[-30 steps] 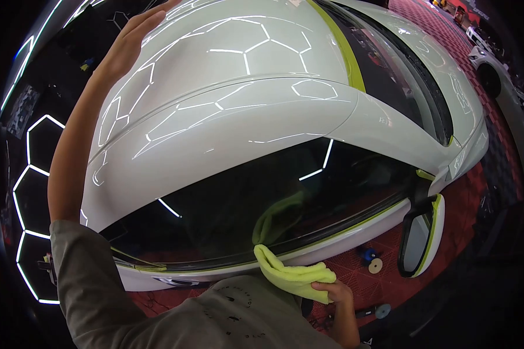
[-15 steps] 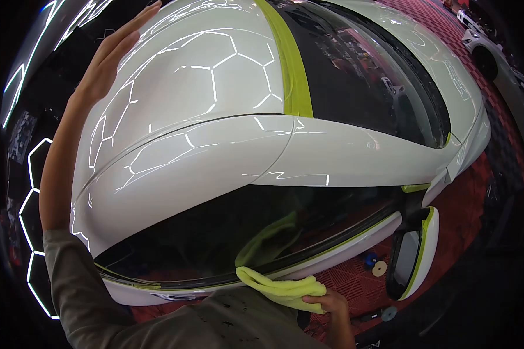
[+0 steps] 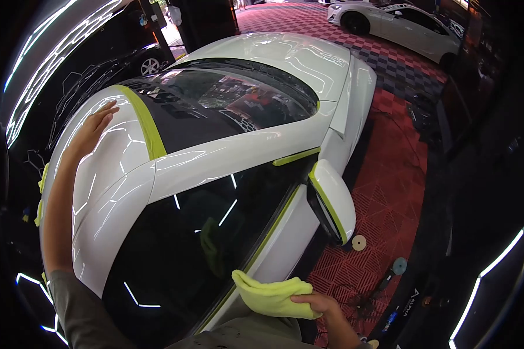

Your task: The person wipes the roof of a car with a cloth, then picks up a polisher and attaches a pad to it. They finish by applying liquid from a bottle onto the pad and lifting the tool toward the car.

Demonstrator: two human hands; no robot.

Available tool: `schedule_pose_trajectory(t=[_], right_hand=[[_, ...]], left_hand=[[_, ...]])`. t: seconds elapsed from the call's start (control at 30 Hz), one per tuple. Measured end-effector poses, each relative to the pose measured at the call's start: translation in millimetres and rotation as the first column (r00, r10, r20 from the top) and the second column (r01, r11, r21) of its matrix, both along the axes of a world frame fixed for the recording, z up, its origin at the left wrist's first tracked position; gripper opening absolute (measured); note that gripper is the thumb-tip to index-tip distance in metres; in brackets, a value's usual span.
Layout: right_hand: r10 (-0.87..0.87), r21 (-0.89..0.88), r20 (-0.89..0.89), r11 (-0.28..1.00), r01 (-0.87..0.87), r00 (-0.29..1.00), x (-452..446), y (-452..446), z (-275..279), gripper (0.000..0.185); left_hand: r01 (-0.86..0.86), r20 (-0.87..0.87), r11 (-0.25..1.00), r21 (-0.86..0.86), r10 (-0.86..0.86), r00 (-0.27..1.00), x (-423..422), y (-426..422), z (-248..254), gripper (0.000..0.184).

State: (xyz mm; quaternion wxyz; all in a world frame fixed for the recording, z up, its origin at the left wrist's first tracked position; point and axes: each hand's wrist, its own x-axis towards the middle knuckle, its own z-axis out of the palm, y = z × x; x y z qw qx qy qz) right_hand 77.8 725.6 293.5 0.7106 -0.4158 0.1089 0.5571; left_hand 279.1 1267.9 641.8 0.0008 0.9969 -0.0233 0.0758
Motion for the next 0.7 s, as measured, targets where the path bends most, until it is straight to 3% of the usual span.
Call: schedule_pose_trajectory(t=[0.03, 0.07, 0.1, 0.13, 0.17, 0.2, 0.23, 0.27, 0.33, 0.37, 0.4, 0.43, 0.47, 0.5, 0.53, 0.57, 0.6, 0.63, 0.67, 0.7], right_hand=[[-0.147, 0.069, -0.038, 0.986, 0.150, 0.988, -12, -15, -5, 0.054], [-0.282, 0.019, 0.036, 0.959, 0.281, 0.959, -23, -38, -17, 0.059], [-0.528, 0.254, 0.050, 0.828, 0.500, 0.848, -37, -60, -20, 0.060], [-0.735, 0.386, 0.168, 0.663, 0.642, 0.657, -44, -77, 1, 0.060], [-0.860, 0.327, 0.354, 0.483, 0.812, 0.368, -58, -107, 3, 0.056], [-0.904, 0.406, 0.396, 0.329, 0.853, 0.160, -65, -130, 32, 0.061], [-0.945, 0.515, 0.322, 0.219, 0.828, 0.050, -76, -156, 53, 0.062], [-0.916, 0.654, 0.401, 0.266, 0.708, -0.026, -78, -178, 75, 0.065], [-0.861, 0.758, 0.486, 0.331, 0.563, -0.147, -78, -198, 118, 0.065], [-0.874, 0.768, 0.467, 0.324, 0.553, -0.136, -67, -195, 132, 0.065], [-0.887, 0.779, 0.446, 0.316, 0.541, -0.123, -53, -188, 148, 0.065], [-0.821, 0.727, 0.496, 0.214, 0.653, -0.283, -21, -172, 151, 0.062], [-0.782, 0.683, 0.576, 0.300, 0.666, -0.238, 11, -157, 151, 0.059], [-0.543, 0.465, 0.791, 0.236, 0.853, -0.281, 47, -126, 150, 0.054], [-0.302, 0.322, 0.932, 0.428, 0.844, -0.203, 68, -91, 152, 0.061], [0.034, 0.170, 0.975, 0.523, 0.836, -0.219, 88, -61, 153, 0.070], [0.360, 0.010, 0.896, 0.571, 0.821, -0.261, 97, -26, 148, 0.080], [0.630, -0.375, 0.775, 0.512, 0.773, -0.041, 95, -4, 135, 0.088], [0.849, -0.688, 0.517, 0.340, 0.641, 0.104, 97, 10, 121, 0.096], [0.898, -0.713, 0.434, 0.294, 0.637, 0.071, 97, 14, 103, 0.102]], left_hand=[[0.051, 0.082, 0.998, -0.044, -0.047, 0.996, -14, -18, 13, 0.041], [0.084, 0.154, 0.992, -0.089, -0.070, 0.986, -31, -36, 24, 0.033], [0.114, 0.162, 0.989, -0.098, -0.097, 0.982, -50, -46, 39, 0.031], [0.141, 0.169, 0.984, -0.106, -0.122, 0.978, -70, -53, 55, 0.029], [0.170, 0.236, 0.985, 0.013, -0.169, 0.957, -97, -60, 71, 0.025], [0.188, 0.291, 0.973, 0.136, -0.221, 0.931, -128, -65, 85, 0.020], [0.072, 0.367, 0.936, 0.346, -0.206, 0.907, -162, -64, 97, 0.019], [-0.064, 0.444, 0.846, 0.530, -0.213, 0.870, -198, -59, 107, 0.018], [-0.174, 0.507, 0.830, 0.529, -0.145, 0.850, -290, -21, 138, 0.021], [0.024, 0.584, 0.867, 0.498, -0.356, 0.730, -321, -53, 145, 0.010], [0.224, 0.653, 0.844, 0.488, -0.523, 0.548, -350, -89, 147, 0.015], [0.201, 0.719, 0.854, 0.479, -0.513, 0.468, -384, -99, 145, 0.009], [0.169, 0.777, 0.866, 0.471, -0.498, 0.385, -421, -105, 141, 0.007], [0.142, 0.777, 0.868, 0.476, -0.490, 0.395, -457, -109, 131, 0.007], [0.283, 0.738, 0.876, 0.391, -0.482, 0.471, -494, -111, 112, 0.009], [0.396, 0.693, 0.874, 0.282, -0.471, 0.545, -532, -112, 89, 0.020], [0.479, 0.642, 0.864, 0.153, -0.455, 0.617, -567, -114, 63, 0.032], [0.530, 0.583, 0.848, 0.006, -0.434, 0.687, -601, -119, 41, 0.043], [0.661, 0.617, 0.740, -0.123, -0.464, 0.635, -610, -142, 18, 0.034], [0.735, 0.586, 0.643, -0.216, -0.516, 0.624, -642, -154, 2, 0.026]])
